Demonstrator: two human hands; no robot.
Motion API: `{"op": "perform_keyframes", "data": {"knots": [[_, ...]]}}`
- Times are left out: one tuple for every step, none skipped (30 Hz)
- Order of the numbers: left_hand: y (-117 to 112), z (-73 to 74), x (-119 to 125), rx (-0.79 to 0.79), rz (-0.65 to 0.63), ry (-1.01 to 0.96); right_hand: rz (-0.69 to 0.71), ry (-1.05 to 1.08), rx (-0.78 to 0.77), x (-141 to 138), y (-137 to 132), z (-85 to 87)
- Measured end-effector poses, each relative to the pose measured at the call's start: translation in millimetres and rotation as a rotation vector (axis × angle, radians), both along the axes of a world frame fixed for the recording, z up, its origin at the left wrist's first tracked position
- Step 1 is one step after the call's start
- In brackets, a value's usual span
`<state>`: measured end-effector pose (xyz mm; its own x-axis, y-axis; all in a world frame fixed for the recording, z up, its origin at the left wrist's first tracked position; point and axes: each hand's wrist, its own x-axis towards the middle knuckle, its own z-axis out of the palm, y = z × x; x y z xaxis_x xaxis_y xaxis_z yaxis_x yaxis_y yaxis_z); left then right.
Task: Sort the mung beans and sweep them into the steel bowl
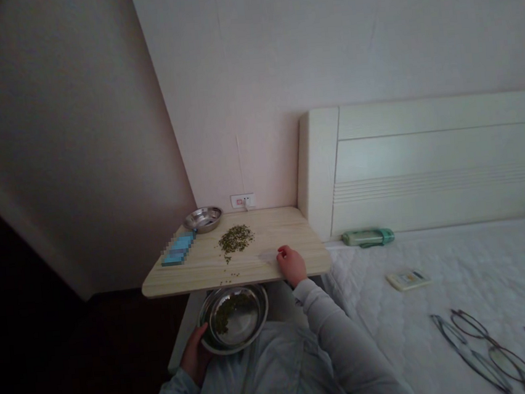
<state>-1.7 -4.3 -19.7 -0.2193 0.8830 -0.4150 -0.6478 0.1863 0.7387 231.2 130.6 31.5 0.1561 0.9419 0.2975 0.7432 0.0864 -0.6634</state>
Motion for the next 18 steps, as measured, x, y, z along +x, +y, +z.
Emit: {"op": "perform_keyframes", "data": {"knots": [[0, 1.0, 0, 0.0, 0.001, 0.005, 0.002, -0.045, 0.013, 2, 0, -0.2], [-1, 1.6, 1, 0.002, 0.0, 0.007, 0.011, -0.075, 0.025, 2, 1, -0.1], [-1, 1.9, 1, 0.004, 0.002, 0.007, 0.02, -0.09, 0.035, 2, 1, 0.2], [-1, 2.0, 1, 0.004, 0.007, 0.007, 0.025, -0.087, 0.044, 2, 1, 0.8], [0, 1.9, 1, 0.008, 0.013, 0.004, 0.026, -0.066, 0.051, 2, 0, 1.5], [0, 1.7, 1, 0.018, 0.019, 0.0, 0.023, -0.03, 0.061, 4, -3, 2.2], [0, 1.5, 1, 0.027, 0.022, -0.006, 0.017, 0.015, 0.075, 7, -7, 2.6], [0, 1.4, 0, 0.028, 0.017, -0.015, 0.008, 0.065, 0.09, 12, -13, 2.4], [1, 1.2, 0, 0.019, 0.009, -0.027, -0.008, 0.112, 0.108, 20, -22, 1.3], [1, 1.0, 0, 0.007, -0.001, -0.039, -0.013, 0.147, 0.13, 31, -32, -0.9], [2, 0.7, -1, -0.009, -0.012, -0.048, -0.047, 0.171, 0.145, 45, -45, -4.3], [3, 0.2, -1, -0.022, -0.008, -0.052, -0.095, 0.165, 0.144, 63, -60, -8.9], [3, -0.3, -2, -0.027, -0.005, -0.048, -0.17, 0.137, 0.138, 85, -78, -14.6], [4, -0.9, -2, -0.029, -0.003, -0.041, -0.25, 0.083, 0.126, 108, -97, -21.2], [5, -1.5, -2, -0.037, -0.003, -0.029, -0.338, 0.008, 0.114, 134, -118, -28.7], [5, -1.9, -2, -0.037, -0.005, -0.027, -0.442, -0.072, 0.089, 161, -141, -36.7], [5, -2.2, -2, -0.035, -0.013, -0.027, -0.577, -0.146, 0.048, 187, -165, -45.0], [5, -2.1, -1, -0.034, -0.016, -0.029, -0.694, -0.193, 0.013, 212, -189, -53.4]]}}
